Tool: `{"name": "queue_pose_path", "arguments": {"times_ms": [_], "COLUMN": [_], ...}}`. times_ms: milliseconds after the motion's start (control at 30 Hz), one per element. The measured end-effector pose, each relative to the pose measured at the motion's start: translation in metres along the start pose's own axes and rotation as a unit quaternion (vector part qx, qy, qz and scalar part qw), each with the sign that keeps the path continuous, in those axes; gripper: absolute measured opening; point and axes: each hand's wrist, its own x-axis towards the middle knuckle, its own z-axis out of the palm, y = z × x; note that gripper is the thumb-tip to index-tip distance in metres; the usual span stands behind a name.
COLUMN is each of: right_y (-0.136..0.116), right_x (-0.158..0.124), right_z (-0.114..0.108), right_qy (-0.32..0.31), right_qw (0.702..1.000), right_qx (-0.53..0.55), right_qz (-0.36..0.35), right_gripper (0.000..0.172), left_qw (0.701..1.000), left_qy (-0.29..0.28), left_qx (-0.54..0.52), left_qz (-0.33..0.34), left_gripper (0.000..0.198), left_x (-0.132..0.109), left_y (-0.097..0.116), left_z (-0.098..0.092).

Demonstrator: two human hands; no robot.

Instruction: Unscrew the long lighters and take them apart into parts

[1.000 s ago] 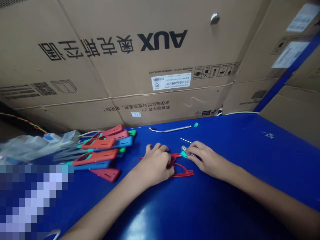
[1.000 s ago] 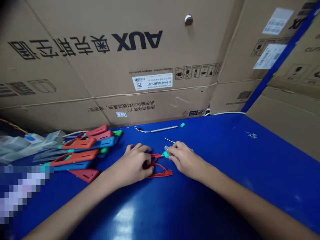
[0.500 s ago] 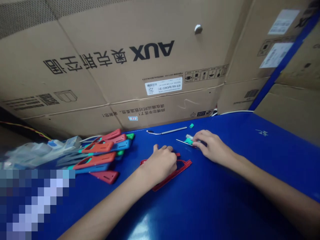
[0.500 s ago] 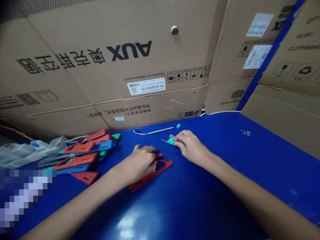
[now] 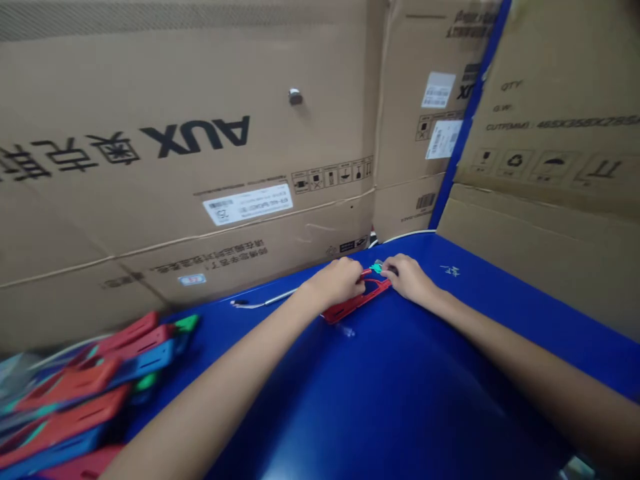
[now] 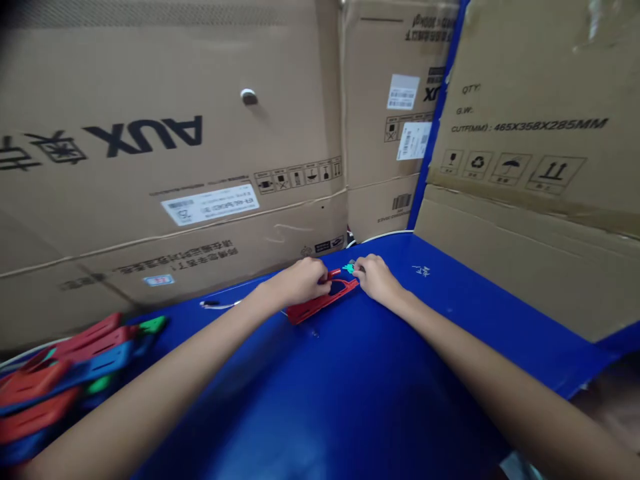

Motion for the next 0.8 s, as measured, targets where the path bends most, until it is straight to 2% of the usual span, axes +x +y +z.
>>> {"name": "queue_pose_path", "arguments": {"times_ms": [100,233,433,700,800], "right_y": [0.014,0.027,0.031,0.037,0.036], "right_x": [0.006,0.007,0.008,0.004,0.002], "right_z": [0.001,-0.003,-0.008,-0.009,-0.01], "right_qy": [-0.001,-0.013,-0.012,0.006,0.023], "right_qw": [1.0,0.999,0.997,0.998,0.998], "right_qx": [-0.016,-0.032,-0.049,-0.055,-0.05], "right_qz": [0.024,0.041,0.055,0.038,0.027], "right_gripper": [0.029,0.028,0.028,0.027,0.025], "left_qw": [1.0,0.999,0.997,0.995,0.995], "left_qy": [0.008,0.028,0.063,0.092,0.097], "left_qx": [-0.008,-0.02,-0.029,-0.028,-0.03], "left_qz": [0.01,0.017,0.021,0.017,0.013], "left_gripper": [0.031,0.031,0.031,0.031,0.03], "left_x": [0.046,0.072,0.069,0.061,0.06], "left_y": [0.002,-0.004,-0.016,0.003,0.0], "left_z": [0.012,0.025,0.034,0.038,0.033]}}
